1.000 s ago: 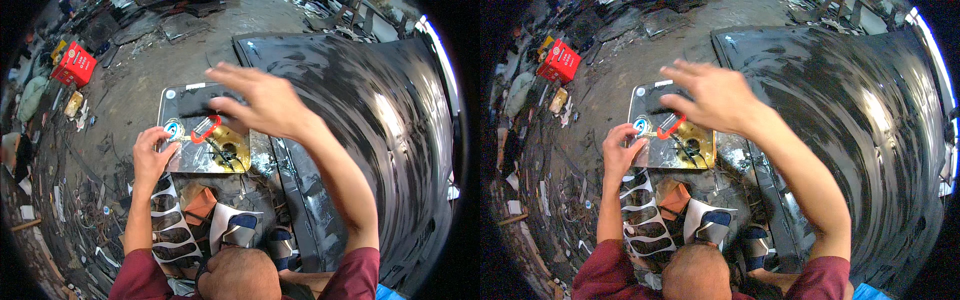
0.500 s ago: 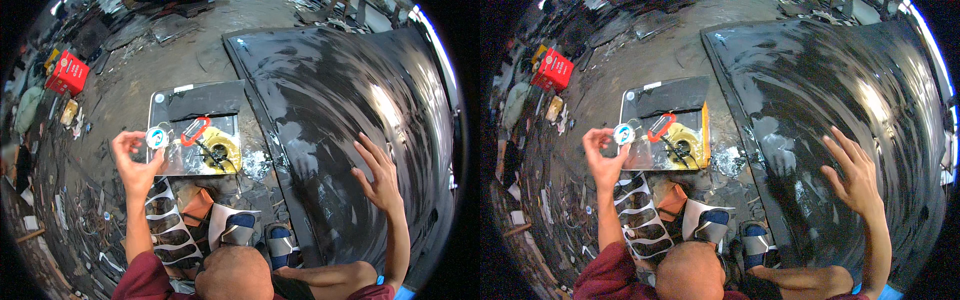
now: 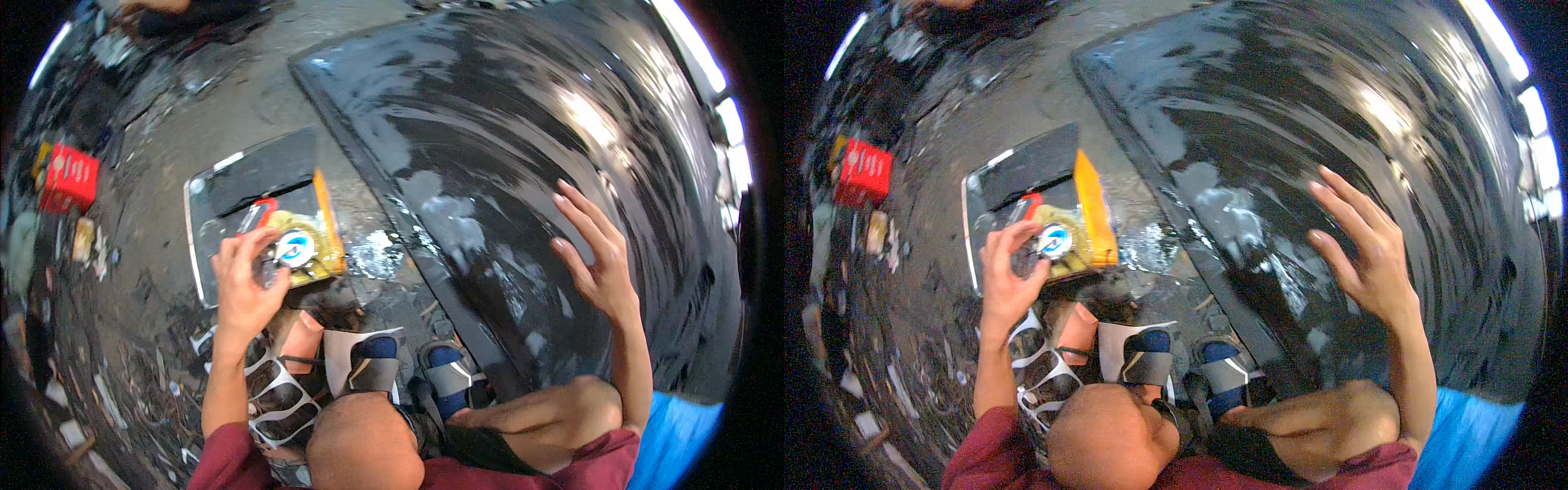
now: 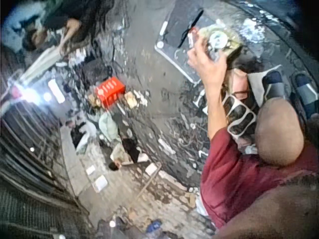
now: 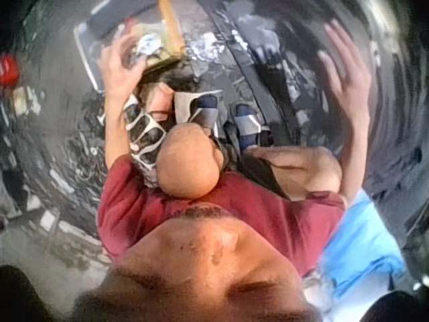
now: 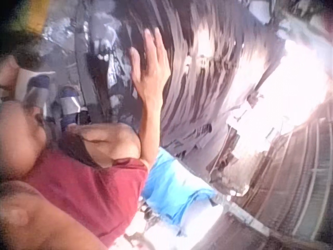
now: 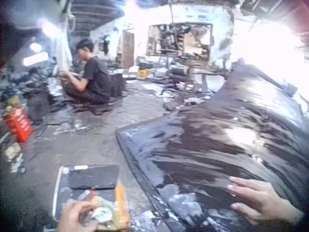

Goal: The person applies a yellow adhesive bead along the edge of a large dark panel using a handheld dispenser, then spreads and smooths it with a black plastic scraper. The person repeatedly reloads the dispenser from a metal tin and continues smoothing the adhesive along the panel's perimeter.

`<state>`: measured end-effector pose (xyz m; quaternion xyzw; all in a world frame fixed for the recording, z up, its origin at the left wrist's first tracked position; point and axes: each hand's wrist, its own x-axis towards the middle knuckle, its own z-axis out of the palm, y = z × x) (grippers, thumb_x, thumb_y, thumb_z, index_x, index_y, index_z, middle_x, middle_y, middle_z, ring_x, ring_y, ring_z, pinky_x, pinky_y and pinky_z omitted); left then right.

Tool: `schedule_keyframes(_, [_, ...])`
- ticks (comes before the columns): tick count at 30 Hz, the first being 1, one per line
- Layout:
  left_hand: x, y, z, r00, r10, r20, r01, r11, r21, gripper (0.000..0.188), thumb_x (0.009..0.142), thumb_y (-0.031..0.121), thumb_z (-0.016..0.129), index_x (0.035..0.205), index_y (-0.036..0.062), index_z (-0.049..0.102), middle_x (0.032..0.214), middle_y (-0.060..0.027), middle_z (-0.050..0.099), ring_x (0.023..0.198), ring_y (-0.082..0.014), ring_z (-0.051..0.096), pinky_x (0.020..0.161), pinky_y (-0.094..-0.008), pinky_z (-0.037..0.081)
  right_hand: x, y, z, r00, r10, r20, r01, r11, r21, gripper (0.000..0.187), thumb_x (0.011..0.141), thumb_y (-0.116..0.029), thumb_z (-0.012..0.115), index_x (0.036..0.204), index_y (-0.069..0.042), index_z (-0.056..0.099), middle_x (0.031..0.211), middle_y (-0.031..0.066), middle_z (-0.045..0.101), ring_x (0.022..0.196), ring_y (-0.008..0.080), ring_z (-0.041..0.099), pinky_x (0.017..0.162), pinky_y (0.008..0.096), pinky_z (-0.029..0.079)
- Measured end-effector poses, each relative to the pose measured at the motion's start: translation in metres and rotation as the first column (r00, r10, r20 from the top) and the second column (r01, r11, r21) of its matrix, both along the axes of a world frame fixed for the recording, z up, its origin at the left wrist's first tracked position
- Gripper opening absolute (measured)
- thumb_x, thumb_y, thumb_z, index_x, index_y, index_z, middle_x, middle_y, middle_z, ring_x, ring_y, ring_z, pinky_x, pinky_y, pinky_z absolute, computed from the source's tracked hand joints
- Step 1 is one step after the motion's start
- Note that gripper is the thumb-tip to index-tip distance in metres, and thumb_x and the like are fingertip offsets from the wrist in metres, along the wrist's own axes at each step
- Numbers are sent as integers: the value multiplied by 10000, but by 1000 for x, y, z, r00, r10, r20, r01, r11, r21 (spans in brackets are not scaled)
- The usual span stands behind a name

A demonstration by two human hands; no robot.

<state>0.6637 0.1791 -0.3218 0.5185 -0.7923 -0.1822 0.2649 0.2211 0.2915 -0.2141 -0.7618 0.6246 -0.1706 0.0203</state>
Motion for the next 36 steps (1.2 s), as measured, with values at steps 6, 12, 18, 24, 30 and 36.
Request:
schedule_keyframes(6, [61, 22, 2, 894, 354, -276, -387, 919, -73, 644, 869, 148, 763, 1475, 100, 551, 1479, -110, 576, 1283, -269, 556, 1067, -419, 419, -14, 12, 11, 992, -99, 78, 107, 989, -104, 474, 928, -172, 726, 1384, -82, 631, 1404, 174, 633, 1278, 356, 619, 1080, 422, 480])
schedule_keyframes(12, [211, -88, -69, 481, 557, -677, -281, 830, 483, 669, 1078, 545, 355, 1590, 115, 379, 1636, -122, 390, 1495, -297, 376, 1230, -513, 232, 3, -4, -18, 993, 115, 38, -119, 868, 483, 441, 952, -281, 693, 1342, -79, 648, 1347, 149, 670, 1218, 306, 654, 1026, 432, 524])
schedule_keyframes(18, [171, -204, -102, 341, 413, -845, 459, 711, 533, 722, 1066, 584, 380, 1547, 49, 440, 1553, -128, 495, 1410, -278, 474, 1204, -425, 311, -70, 1, -14, 974, -196, -118, 220, 941, 257, 449, 964, -358, 656, 1364, -153, 648, 1342, 133, 676, 1190, 349, 661, 1017, 453, 529])
schedule_keyframes(24, [257, -252, -170, 317, 487, -814, -93, 870, 484, 552, 1071, 447, 465, 1454, 57, 544, 1399, -139, 602, 1238, -273, 609, 1060, -429, 493, -152, 112, -49, 738, -673, 40, 643, 721, 258, 448, 970, -289, 670, 1384, -121, 641, 1185, 187, 738, 1049, 310, 724, 936, 427, 536])
schedule_keyframes(30, [221, -98, -141, 151, 660, -736, -232, 747, 623, 716, 1012, 551, 498, 1464, -4, 496, 1480, -147, 530, 1345, -324, 514, 1124, -452, 399, -147, 315, -112, 395, -906, 151, 853, 423, 306, 434, 990, -208, 676, 1385, -36, 623, 1150, 158, 751, 1019, 216, 720, 911, 341, 550])
schedule_keyframes(36, [281, 74, -145, 246, 710, -660, -266, 704, 659, 837, 990, 690, 435, 1293, -71, 606, 1256, -200, 632, 1231, -323, 540, 1038, -436, 413, -79, 422, -220, 85, -950, 299, 918, 191, 347, 420, 994, -166, 682, 1389, -35, 627, 1181, 146, 740, 980, 166, 705, 864, 309, 559])
